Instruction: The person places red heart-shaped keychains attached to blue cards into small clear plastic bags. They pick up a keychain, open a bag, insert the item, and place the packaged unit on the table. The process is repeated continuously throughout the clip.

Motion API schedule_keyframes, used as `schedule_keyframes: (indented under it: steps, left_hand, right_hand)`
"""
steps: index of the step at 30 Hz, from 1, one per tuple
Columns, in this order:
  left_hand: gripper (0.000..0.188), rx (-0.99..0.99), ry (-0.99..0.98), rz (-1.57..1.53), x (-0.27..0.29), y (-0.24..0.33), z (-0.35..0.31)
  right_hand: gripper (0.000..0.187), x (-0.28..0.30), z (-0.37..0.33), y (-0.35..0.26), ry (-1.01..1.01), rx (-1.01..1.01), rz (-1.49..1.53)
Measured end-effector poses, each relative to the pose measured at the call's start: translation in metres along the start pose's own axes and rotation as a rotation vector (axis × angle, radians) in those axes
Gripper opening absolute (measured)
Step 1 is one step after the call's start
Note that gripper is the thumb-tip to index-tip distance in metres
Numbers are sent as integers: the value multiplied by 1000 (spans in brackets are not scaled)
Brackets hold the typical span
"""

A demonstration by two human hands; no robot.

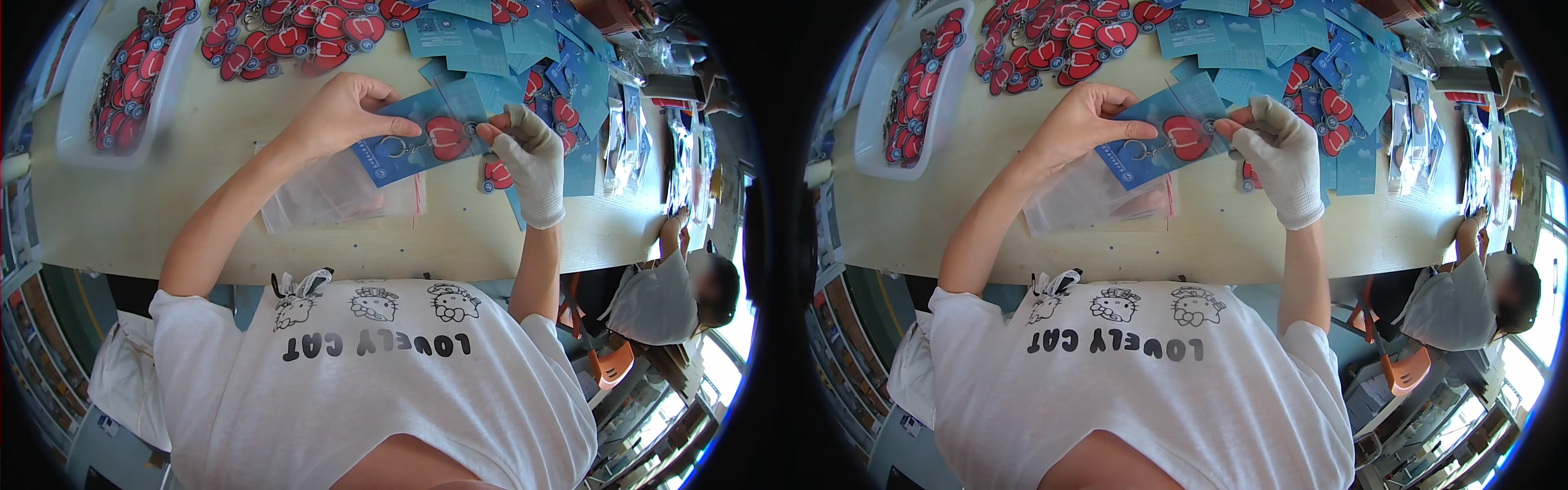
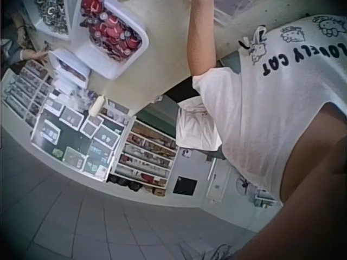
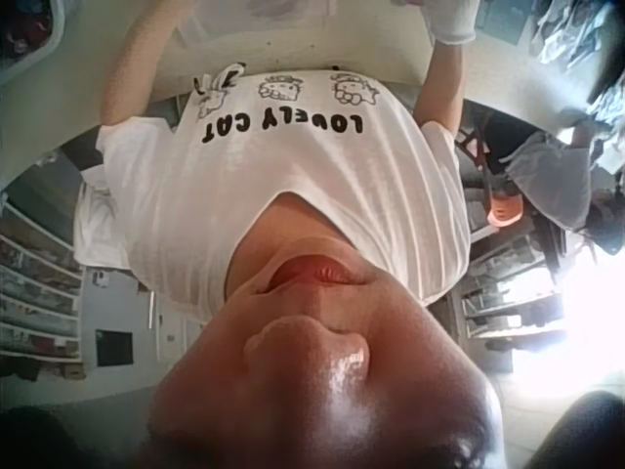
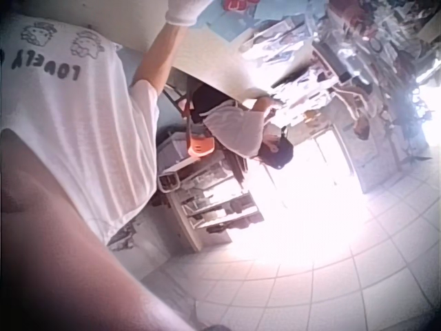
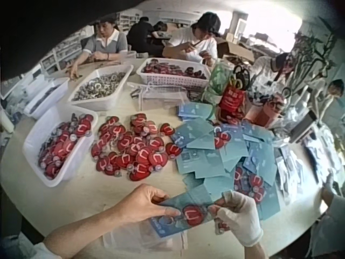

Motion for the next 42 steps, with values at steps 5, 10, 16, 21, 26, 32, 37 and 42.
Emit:
schedule_keyframes:
  steps: [5, 10, 16, 21, 26, 32, 37, 42]
  left_hand:
    - [23, -50, -98, 22, -13, 1, 5]
    - [24, -75, -141, 89, -21, 18, 4]
    - [28, -76, -168, 235, -32, 32, 4]
    - [44, -65, -96, 427, -59, 49, 18]
    - [52, -889, 342, 634, -72, 98, 24]
    - [38, -690, 271, 523, -64, 83, 38]
    - [23, -609, 113, 508, -76, 68, 38]
    - [17, -577, 72, 509, -77, 68, 35]
  right_hand:
    - [15, -9, -1, 8, -229, -118, -43]
    - [12, -9, 4, 4, -429, 60, -187]
    - [14, -2, -6, 1, -375, -33, -34]
    - [24, 23, -25, 5, -275, -70, 133]
    - [26, 128, -40, 9, 296, 16, 69]
    - [49, 266, -4, 35, 853, 7, -514]
    - [55, 212, 47, 28, 713, -15, -1002]
    - [34, 207, 42, 19, 803, 301, -805]
Point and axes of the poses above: each hand's wrist, its own z-axis towards the middle knuckle, its own x-axis out of the back of the hand, y = z × x, the point moved 5 cm from there along z, towards the middle knuckle, and after that the axes turned 1 degree about y, right-handed, at the moved point
